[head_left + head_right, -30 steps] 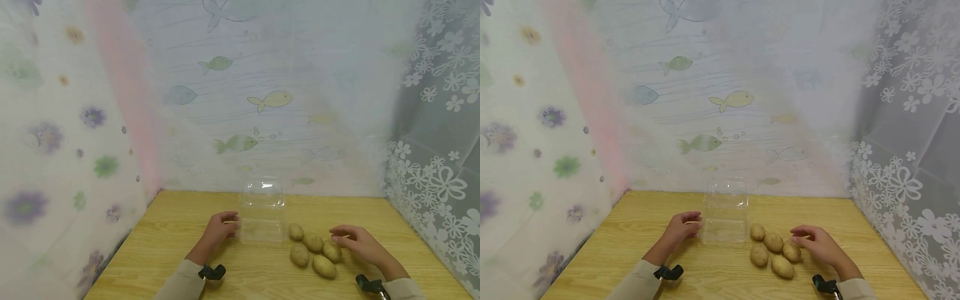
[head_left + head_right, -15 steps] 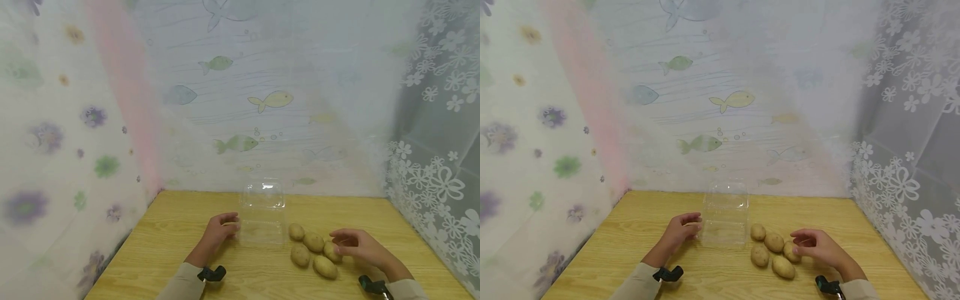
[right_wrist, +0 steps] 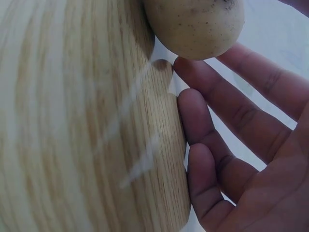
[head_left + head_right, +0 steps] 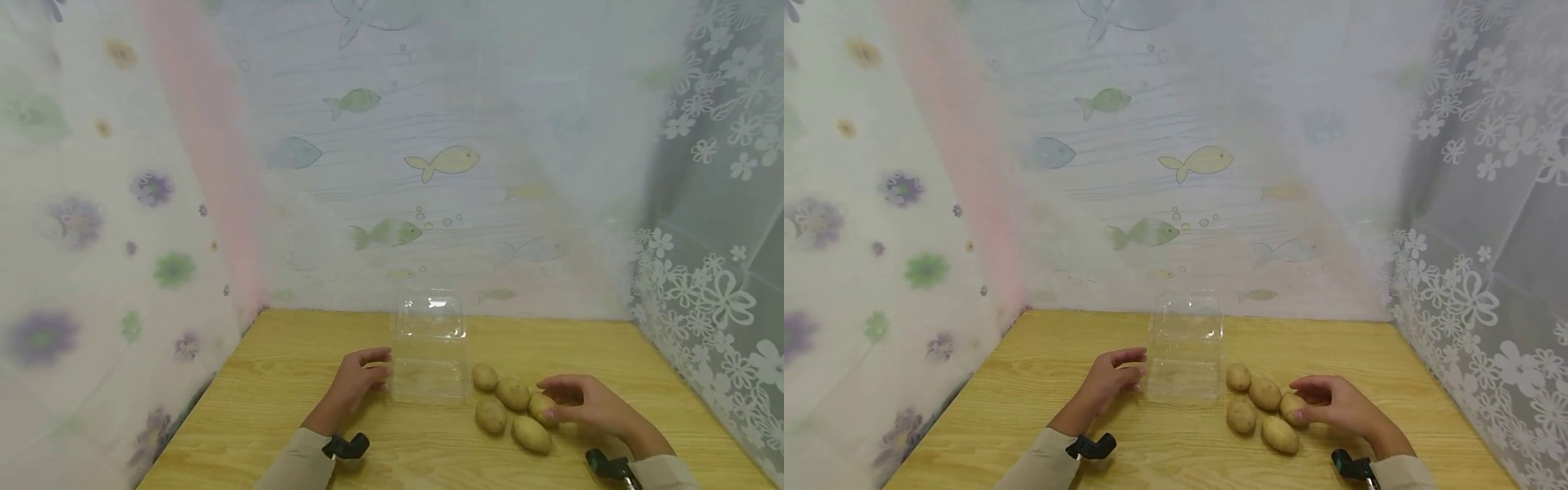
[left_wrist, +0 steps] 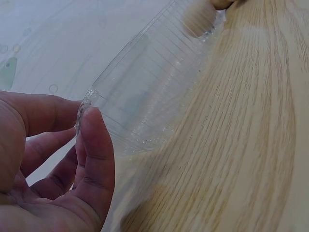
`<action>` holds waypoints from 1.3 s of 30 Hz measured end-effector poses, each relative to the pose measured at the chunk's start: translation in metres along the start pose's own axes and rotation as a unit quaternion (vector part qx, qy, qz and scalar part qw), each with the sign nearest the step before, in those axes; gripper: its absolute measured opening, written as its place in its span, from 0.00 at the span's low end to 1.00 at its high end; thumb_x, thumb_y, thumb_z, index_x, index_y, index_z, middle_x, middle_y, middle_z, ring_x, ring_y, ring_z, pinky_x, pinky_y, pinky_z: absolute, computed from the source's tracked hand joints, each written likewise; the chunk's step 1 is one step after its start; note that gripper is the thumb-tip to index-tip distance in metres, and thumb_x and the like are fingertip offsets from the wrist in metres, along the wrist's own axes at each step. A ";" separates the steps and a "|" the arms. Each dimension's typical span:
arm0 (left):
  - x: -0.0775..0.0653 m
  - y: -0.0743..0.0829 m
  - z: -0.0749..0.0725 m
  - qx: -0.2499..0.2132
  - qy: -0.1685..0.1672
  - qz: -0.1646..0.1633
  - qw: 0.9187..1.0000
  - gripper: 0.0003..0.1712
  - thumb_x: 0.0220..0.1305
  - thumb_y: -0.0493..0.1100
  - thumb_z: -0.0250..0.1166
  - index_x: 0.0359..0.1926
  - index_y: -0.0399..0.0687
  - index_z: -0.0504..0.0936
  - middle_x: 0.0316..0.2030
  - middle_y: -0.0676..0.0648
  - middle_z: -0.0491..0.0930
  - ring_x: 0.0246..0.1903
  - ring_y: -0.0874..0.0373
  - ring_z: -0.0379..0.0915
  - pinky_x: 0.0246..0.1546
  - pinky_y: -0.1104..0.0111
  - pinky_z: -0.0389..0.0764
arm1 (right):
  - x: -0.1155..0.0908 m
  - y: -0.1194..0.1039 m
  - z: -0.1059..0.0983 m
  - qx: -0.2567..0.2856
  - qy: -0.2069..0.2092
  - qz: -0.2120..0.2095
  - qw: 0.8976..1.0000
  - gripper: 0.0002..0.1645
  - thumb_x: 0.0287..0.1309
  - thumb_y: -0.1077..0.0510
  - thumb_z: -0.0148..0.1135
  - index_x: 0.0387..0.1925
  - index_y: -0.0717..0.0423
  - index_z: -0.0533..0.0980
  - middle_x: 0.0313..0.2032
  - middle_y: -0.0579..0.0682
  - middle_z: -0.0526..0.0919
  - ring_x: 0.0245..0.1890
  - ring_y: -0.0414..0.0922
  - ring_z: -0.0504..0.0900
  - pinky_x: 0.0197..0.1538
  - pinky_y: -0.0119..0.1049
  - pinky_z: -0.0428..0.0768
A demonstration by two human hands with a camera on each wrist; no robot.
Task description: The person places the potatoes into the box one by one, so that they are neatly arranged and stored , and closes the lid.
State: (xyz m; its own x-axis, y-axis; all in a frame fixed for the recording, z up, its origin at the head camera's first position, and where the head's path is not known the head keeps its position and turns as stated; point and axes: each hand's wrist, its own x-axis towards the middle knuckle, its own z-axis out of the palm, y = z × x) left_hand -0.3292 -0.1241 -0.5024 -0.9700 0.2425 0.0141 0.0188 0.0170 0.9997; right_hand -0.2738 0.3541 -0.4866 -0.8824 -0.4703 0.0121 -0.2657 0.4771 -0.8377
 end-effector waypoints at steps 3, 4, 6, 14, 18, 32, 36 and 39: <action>-0.002 0.001 0.001 0.001 -0.003 -0.002 1.000 0.28 0.71 0.34 0.65 0.70 0.34 0.74 0.64 0.31 0.74 0.48 0.50 0.80 0.41 0.64 0.87 | -0.001 -0.001 0.000 0.008 -0.002 0.001 1.000 0.31 0.69 0.56 0.66 0.68 0.67 0.72 0.62 0.68 0.78 0.54 0.29 0.81 0.53 0.27 0.80; -0.002 0.002 0.001 0.001 -0.004 -0.002 1.000 0.28 0.71 0.34 0.65 0.70 0.34 0.74 0.64 0.31 0.74 0.48 0.50 0.80 0.41 0.63 0.87 | -0.001 -0.001 0.000 0.010 -0.002 0.002 1.000 0.31 0.69 0.56 0.66 0.68 0.67 0.72 0.63 0.68 0.78 0.54 0.28 0.81 0.53 0.27 0.80; -0.003 0.002 0.000 0.001 -0.004 -0.002 1.000 0.28 0.70 0.34 0.65 0.70 0.34 0.74 0.64 0.31 0.74 0.47 0.49 0.81 0.41 0.63 0.87 | -0.002 -0.002 0.000 0.012 -0.002 0.003 1.000 0.31 0.69 0.56 0.66 0.68 0.67 0.72 0.63 0.69 0.78 0.54 0.28 0.81 0.53 0.27 0.80; -0.002 0.001 -0.002 -0.007 -0.010 -0.001 1.000 0.31 0.69 0.33 0.67 0.70 0.33 0.72 0.62 0.30 0.74 0.44 0.51 0.81 0.40 0.64 0.87 | -0.001 -0.001 0.000 0.013 -0.007 0.005 1.000 0.31 0.69 0.56 0.66 0.69 0.65 0.72 0.64 0.69 0.77 0.55 0.27 0.80 0.53 0.27 0.80; -0.002 0.001 -0.003 -0.002 -0.014 -0.002 1.000 0.32 0.69 0.34 0.67 0.71 0.34 0.71 0.62 0.30 0.74 0.44 0.51 0.81 0.41 0.63 0.87 | -0.001 0.001 -0.001 0.008 -0.008 0.001 1.000 0.32 0.68 0.57 0.67 0.68 0.66 0.72 0.63 0.69 0.78 0.55 0.27 0.80 0.54 0.26 0.80; 0.000 -0.001 -0.003 0.019 -0.020 -0.006 1.000 0.34 0.68 0.34 0.67 0.73 0.36 0.69 0.62 0.31 0.74 0.44 0.53 0.81 0.43 0.61 0.88 | -0.001 0.004 0.000 0.015 -0.019 -0.016 1.000 0.32 0.66 0.58 0.70 0.67 0.67 0.73 0.64 0.71 0.77 0.55 0.24 0.78 0.54 0.25 0.79; -0.001 0.000 -0.003 0.024 -0.023 -0.005 0.999 0.34 0.69 0.35 0.67 0.73 0.36 0.69 0.62 0.31 0.74 0.46 0.53 0.81 0.44 0.60 0.88 | -0.001 0.005 0.000 0.013 -0.021 -0.013 1.000 0.32 0.66 0.58 0.70 0.66 0.68 0.74 0.63 0.69 0.79 0.55 0.25 0.80 0.53 0.26 0.80; -0.001 0.001 -0.003 0.026 -0.024 -0.005 0.999 0.34 0.69 0.35 0.67 0.74 0.37 0.69 0.62 0.32 0.74 0.46 0.53 0.82 0.45 0.60 0.88 | 0.000 0.005 0.000 0.007 -0.018 -0.009 1.000 0.31 0.65 0.57 0.70 0.66 0.67 0.75 0.61 0.65 0.81 0.54 0.27 0.81 0.53 0.26 0.80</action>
State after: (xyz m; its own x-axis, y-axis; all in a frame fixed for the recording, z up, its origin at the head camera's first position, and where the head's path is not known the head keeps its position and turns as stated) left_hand -0.3285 -0.1277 -0.5016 -0.9576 0.2882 0.0022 0.0234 0.0702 0.9973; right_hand -0.2752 0.3566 -0.4911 -0.8624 -0.5062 0.0080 -0.2765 0.4577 -0.8450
